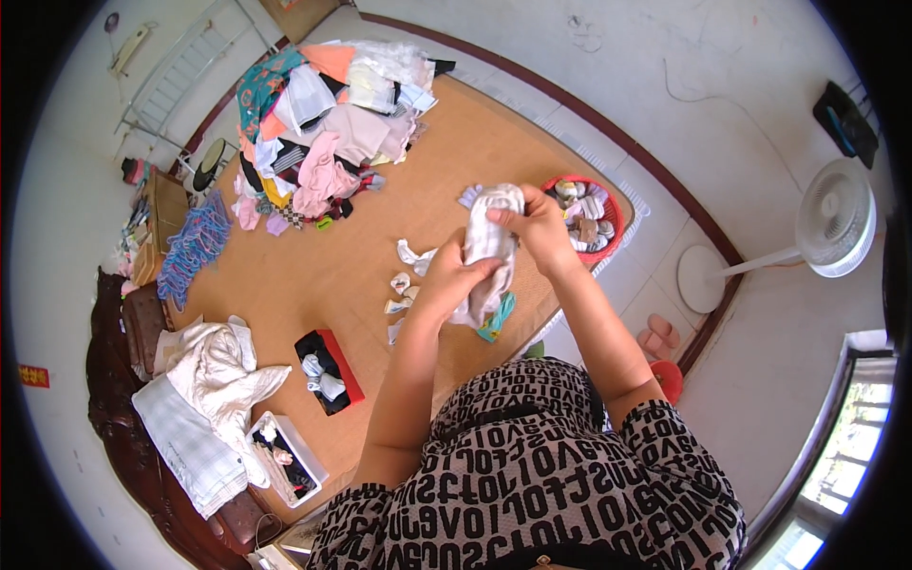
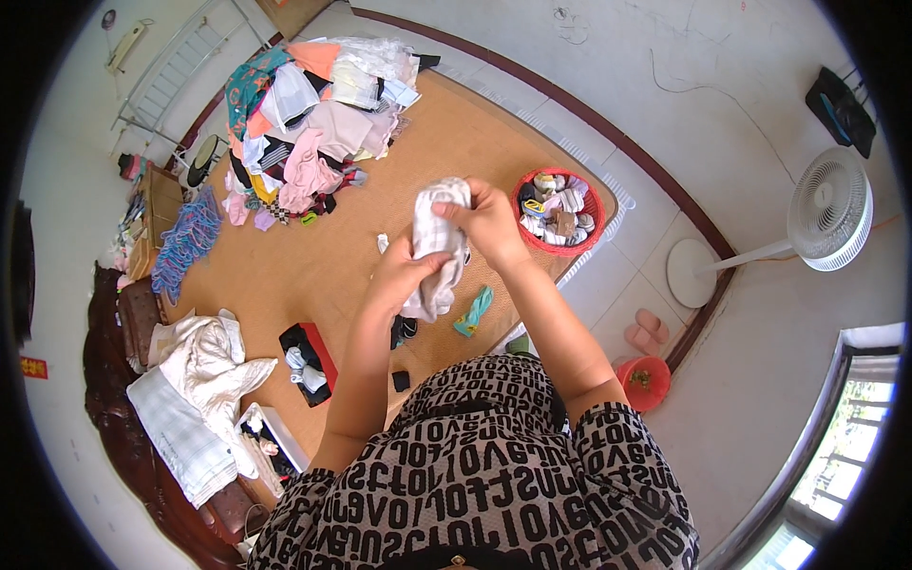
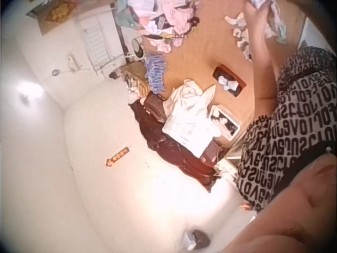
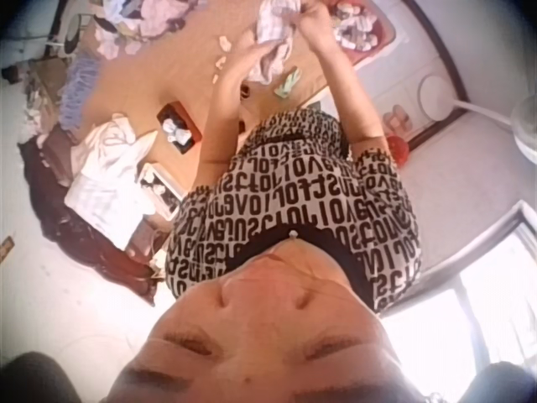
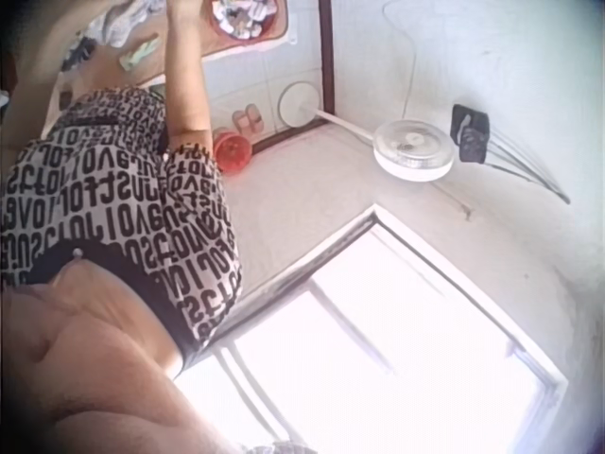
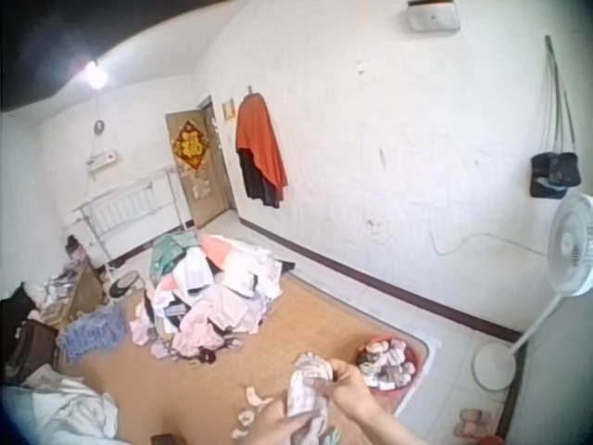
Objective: The person sorts and folds socks by hand, pairing and rolling each pair together before placing them on the bed.
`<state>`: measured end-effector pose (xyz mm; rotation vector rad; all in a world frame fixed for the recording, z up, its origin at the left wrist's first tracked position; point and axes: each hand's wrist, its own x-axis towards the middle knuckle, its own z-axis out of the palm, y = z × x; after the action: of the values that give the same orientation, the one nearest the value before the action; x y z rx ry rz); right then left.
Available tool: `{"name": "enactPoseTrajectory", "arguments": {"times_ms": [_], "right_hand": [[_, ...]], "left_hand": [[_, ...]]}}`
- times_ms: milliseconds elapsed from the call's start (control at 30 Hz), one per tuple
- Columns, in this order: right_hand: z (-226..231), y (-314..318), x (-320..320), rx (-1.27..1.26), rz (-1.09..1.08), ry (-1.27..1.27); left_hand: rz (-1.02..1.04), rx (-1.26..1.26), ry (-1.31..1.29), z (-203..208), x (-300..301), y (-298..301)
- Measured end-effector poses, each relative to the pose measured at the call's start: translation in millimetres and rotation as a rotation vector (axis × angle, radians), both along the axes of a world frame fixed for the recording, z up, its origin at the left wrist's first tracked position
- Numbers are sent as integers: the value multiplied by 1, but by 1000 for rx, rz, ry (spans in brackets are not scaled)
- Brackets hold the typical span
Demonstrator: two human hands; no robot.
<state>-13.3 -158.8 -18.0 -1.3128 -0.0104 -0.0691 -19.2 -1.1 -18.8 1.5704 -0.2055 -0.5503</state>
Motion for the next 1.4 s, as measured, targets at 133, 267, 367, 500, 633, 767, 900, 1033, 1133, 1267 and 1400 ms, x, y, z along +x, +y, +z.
{"name": "enactPoseTrajectory", "arguments": {"times_ms": [133, 267, 367, 500, 633, 767, 900, 1033, 1133, 1267, 1400], "right_hand": [[0, -6, 3, 192, -126, 15], [-3, -8, 1, 145, -167, 10], [-5, -7, -2, 199, -141, -3], [0, -3, -6, 173, 52, -86], [-3, -4, -6, 124, 153, -121], [-5, -4, -6, -40, 96, -275], [6, -4, -13, -193, 132, -246], [2, -7, -16, -518, 73, -518], [2, -7, -18, -646, 23, -553], [8, -14, -19, -758, 19, -542], [17, -18, -19, -782, 98, -525]], "left_hand": [[-172, 125, 69, 0, -11, 4], [-154, 170, 85, -9, -15, 11], [-178, 334, 6, -7, -11, 11], [86, -84, -219, -7, -5, 2], [147, -101, -280, -4, 7, -1], [169, 43, -400, -10, 12, 3], [202, -81, -202, -11, 9, 3], [220, -226, 181, 11, 3, -2], [165, -261, 348, 2, 6, 7], [28, -501, 551, -7, 11, 16], [65, -380, 384, -14, 9, 9]]}}
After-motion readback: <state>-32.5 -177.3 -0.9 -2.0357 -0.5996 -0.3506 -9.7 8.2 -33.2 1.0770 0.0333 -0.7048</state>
